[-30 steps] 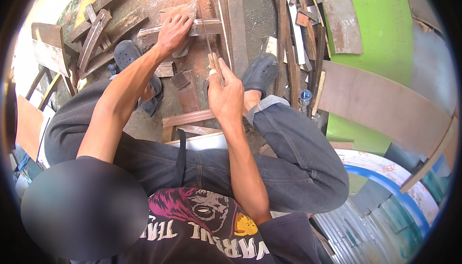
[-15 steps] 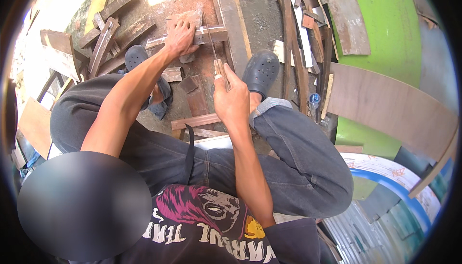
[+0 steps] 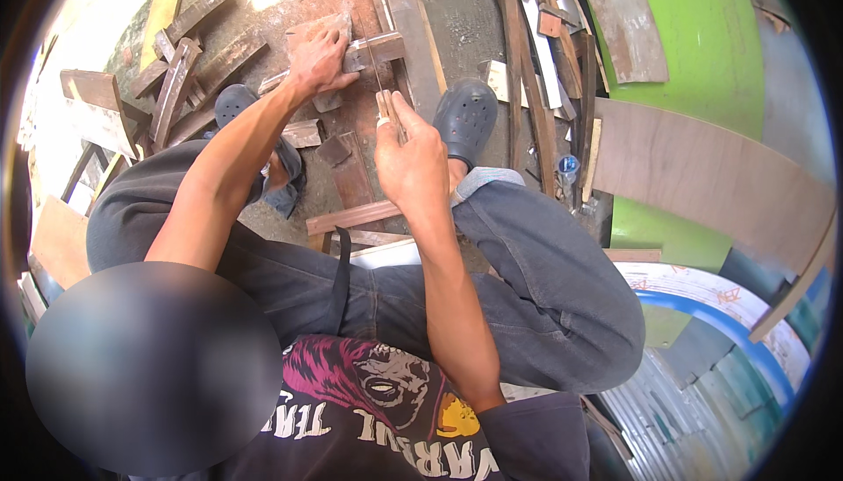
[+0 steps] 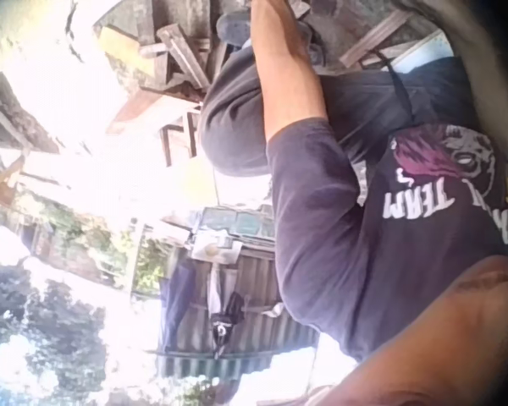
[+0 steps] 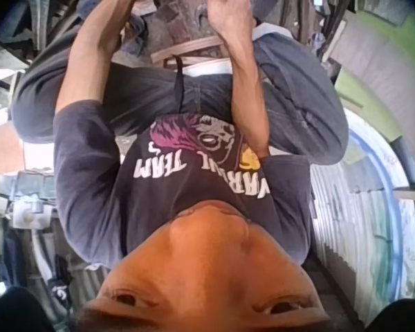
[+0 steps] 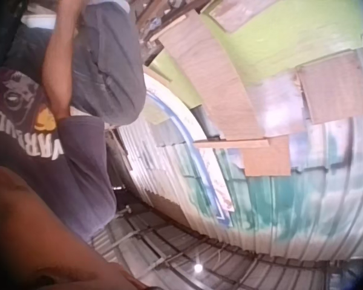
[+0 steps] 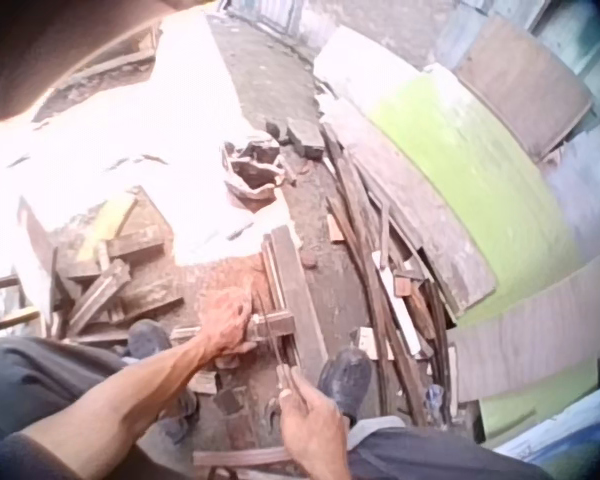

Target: The person sits cross-legged on the ground and uses a hand saw to cut a small piece of wood. They hold the wood with their left hand and saw with their right hand, then inspect the cut piece and place it aside.

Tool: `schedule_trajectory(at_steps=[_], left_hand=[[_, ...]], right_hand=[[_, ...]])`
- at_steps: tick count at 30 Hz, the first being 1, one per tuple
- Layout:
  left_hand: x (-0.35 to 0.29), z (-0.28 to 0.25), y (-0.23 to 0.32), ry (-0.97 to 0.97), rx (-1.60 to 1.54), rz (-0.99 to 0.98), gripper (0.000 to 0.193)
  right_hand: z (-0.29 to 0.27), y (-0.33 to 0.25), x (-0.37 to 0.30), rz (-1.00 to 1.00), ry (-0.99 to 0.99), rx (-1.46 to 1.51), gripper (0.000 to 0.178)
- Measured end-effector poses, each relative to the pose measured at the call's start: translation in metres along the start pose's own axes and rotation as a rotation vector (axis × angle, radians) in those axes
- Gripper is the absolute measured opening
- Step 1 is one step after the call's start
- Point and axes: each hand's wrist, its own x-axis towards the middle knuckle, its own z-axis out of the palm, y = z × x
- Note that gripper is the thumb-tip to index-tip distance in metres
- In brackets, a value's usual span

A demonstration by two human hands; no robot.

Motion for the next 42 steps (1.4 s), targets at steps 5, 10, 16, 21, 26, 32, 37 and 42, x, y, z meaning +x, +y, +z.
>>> schedule_trajectory(at_steps=[5, 10, 16, 21, 26, 32, 37, 42], left_hand=[[0.002, 0.001, -0.002, -0.038, 0.039, -0.004, 0.072], [0.004, 0.001, 0.002, -0.132, -0.011, 0.037, 0.072], [-0.005, 0.005, 0.003, -0.12, 0.005, -0.009, 0.068], [-0.004, 0.0, 0.009, -0.105, 0.008, 0.043, 0.066], [-0.009, 0.001, 0.015, -0.099, -0.003, 0.063, 0.066], [-0.017, 0.009, 0.016, 0.038, -0.091, 0.117, 0.069], [-0.009, 0.005, 0.022, 0.059, -0.085, 0.097, 0.068], [-0.009, 0.005, 0.03, 0.028, -0.048, 0.002, 0.067]], right_hand=[[0.001, -0.009, -0.007, -0.072, 0.004, -0.038, 0.047], [0.001, 0.004, -0.015, -0.078, 0.0, 0.019, 0.047], [-0.003, 0.001, -0.012, -0.045, -0.016, 0.057, 0.046], [-0.003, 0.021, -0.011, -0.02, -0.008, 0.068, 0.046], [-0.009, 0.009, -0.02, -0.081, 0.002, -0.017, 0.047], [-0.014, 0.001, -0.043, -0.16, 0.027, -0.041, 0.047], [-0.01, 0.011, -0.038, -0.195, 0.046, 0.022, 0.047], [-0.015, 0.024, -0.018, -0.028, 0.046, 0.044, 0.046]])
